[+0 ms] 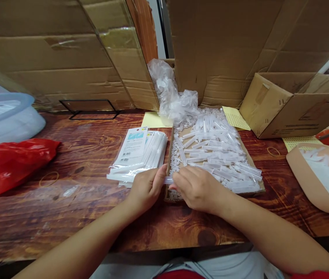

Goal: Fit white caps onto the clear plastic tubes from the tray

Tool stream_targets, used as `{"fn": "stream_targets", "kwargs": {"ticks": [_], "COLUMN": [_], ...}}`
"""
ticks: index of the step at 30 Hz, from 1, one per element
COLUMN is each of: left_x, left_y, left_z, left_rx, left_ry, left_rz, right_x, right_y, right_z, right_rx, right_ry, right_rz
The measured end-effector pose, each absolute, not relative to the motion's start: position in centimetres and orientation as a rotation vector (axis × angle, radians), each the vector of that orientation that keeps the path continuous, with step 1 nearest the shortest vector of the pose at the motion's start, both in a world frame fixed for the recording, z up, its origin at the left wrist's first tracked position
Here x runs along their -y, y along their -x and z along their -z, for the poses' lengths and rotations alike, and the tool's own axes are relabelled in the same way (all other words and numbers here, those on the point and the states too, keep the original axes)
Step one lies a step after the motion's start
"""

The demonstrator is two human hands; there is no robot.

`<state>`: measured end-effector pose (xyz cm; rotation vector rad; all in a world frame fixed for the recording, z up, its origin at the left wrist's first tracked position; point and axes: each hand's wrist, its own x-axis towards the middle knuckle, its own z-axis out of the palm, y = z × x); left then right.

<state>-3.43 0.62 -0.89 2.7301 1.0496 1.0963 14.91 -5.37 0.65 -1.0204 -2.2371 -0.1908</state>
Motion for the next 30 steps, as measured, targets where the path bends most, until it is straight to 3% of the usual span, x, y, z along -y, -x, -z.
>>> {"fn": "stream_targets", "kwargs": {"ticks": [2, 8, 12, 16, 24, 30], "left_x": [-0.6, -0.6, -0.8, -1.4, -1.1, -1.1], "left_y": [3.6, 4.0, 3.7, 3.8, 3.9, 3.9], "left_z": [1.0, 1.1, 1.0, 1.3, 1.4, 1.2], "left_rx": [-1.055, -0.979, -1.078, -1.058, -0.845, -0.804], "left_ry": [-2.763, -2.844, -2.574, -2.428, -2.419, -2.353], "left_rz": [-1.135, -1.276, -1.064, -1.217, -1.319, -1.299], "right_x": [5.3, 5.1, 3.5, 2.0, 1.3, 2.4], "right_y": [-14.8, -14.5, -17.8, -23.3, -27.8, -25.7], "right_z": [-0.5, -0.1, -1.1, -2.4, -2.2, -4.1], "right_rx": [2.274, 2.146, 2.167, 1.892, 1.988, 1.953], "right_ry": [0.977, 0.982, 0.974, 1.141, 1.821, 1.542], "right_rz": [0.258, -0.046, 0.307, 0.555, 0.621, 0.759]}}
